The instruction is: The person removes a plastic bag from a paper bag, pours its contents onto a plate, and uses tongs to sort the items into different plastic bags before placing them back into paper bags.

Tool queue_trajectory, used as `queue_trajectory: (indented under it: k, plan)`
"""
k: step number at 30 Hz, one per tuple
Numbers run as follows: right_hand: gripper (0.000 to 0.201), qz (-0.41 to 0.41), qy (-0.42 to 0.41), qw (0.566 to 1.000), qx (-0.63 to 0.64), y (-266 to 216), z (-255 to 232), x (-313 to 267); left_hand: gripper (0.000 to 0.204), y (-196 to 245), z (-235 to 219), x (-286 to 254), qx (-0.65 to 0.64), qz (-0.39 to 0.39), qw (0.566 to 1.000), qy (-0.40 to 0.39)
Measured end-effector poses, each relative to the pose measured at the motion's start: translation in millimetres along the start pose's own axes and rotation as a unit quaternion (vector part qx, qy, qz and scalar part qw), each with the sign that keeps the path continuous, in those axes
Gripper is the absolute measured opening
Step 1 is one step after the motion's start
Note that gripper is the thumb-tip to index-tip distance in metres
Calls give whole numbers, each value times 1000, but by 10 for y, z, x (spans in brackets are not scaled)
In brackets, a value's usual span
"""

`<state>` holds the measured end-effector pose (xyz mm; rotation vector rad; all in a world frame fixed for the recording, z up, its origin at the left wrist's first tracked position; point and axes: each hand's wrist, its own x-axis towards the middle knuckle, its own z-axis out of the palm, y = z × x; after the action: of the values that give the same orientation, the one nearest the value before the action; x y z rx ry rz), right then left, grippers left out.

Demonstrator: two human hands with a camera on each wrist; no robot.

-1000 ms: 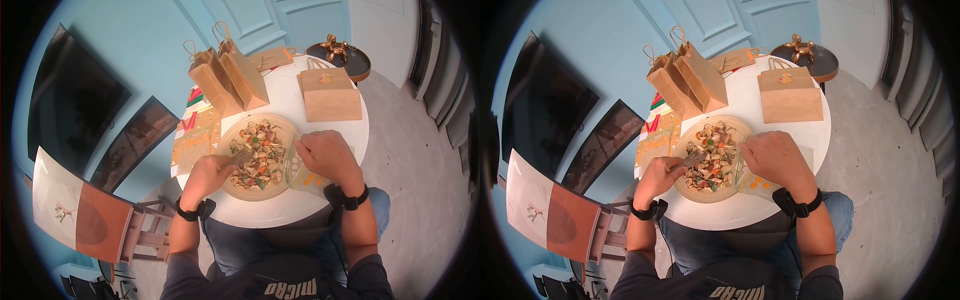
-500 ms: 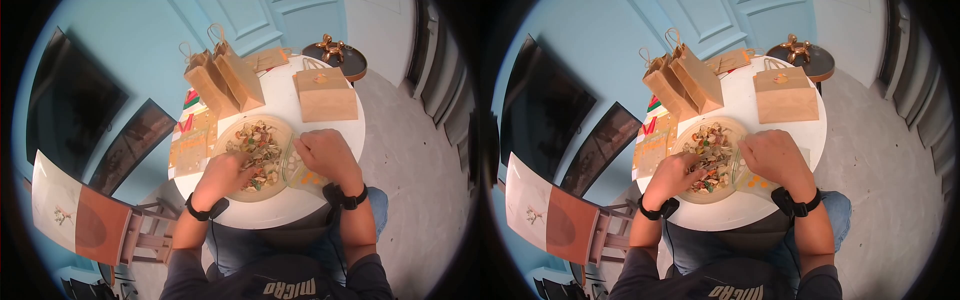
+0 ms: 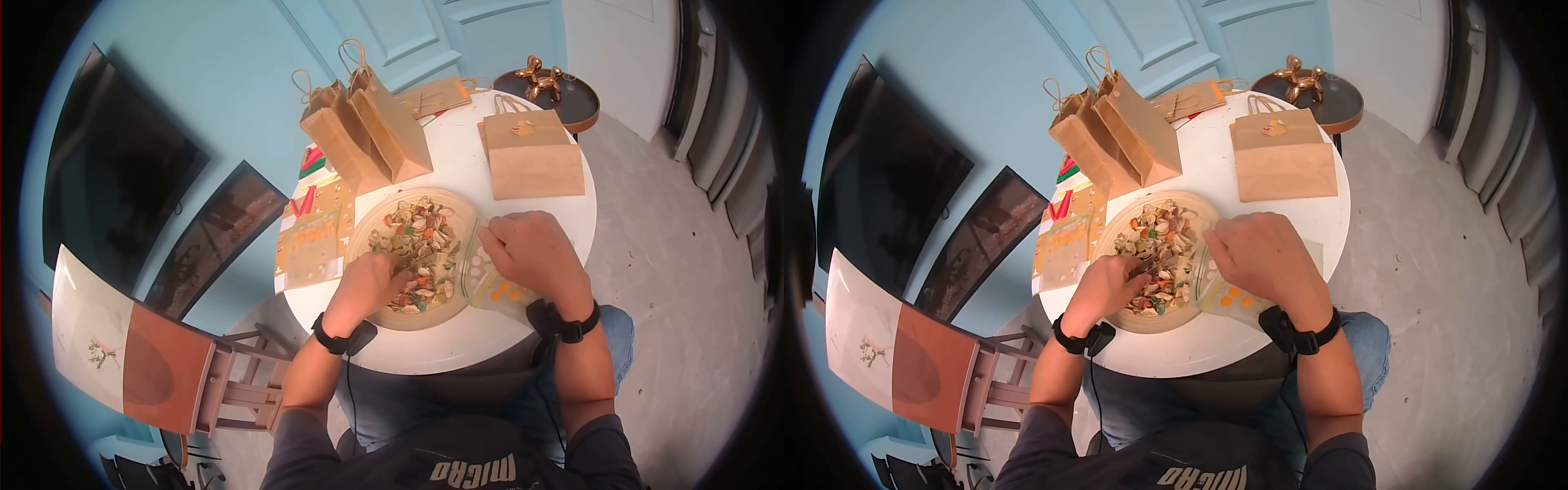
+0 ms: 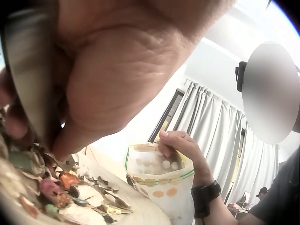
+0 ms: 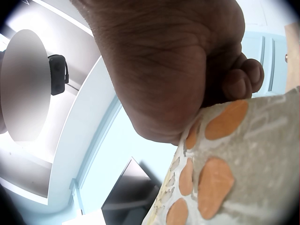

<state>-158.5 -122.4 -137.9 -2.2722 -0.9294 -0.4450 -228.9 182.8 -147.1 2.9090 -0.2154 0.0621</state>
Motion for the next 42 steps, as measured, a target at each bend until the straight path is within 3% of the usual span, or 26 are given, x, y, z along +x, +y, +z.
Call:
queue_trajectory:
  k: [9,18,24,27,30,37,40,42]
  plan:
    - [42,5,-10,1000,-9,-15,32,17,25,-32,-66,-58,-19,2,1000,9]
    - [42,-2,-3,1000,-3,6,75,24,23,5,-355,-117,-88,-55,994,-33]
    - [39,-4,4,1000,1,28,95,24,24,488,-554,-134,-160,38,986,-26]
    - [38,12,11,1000,13,-6,23,25,28,622,-553,-129,-142,63,988,-24]
    - [38,24,21,999,8,22,-39,7,38,524,-512,-118,-96,14,995,-24]
    - [38,63,38,997,-6,47,-227,-76,29,484,-123,-374,17,54,998,23]
    - [39,62,37,997,-8,53,-263,-100,30,521,-34,-411,59,26,998,27]
    - [38,58,38,998,-9,63,-259,-110,31,419,-17,-367,103,-34,994,32]
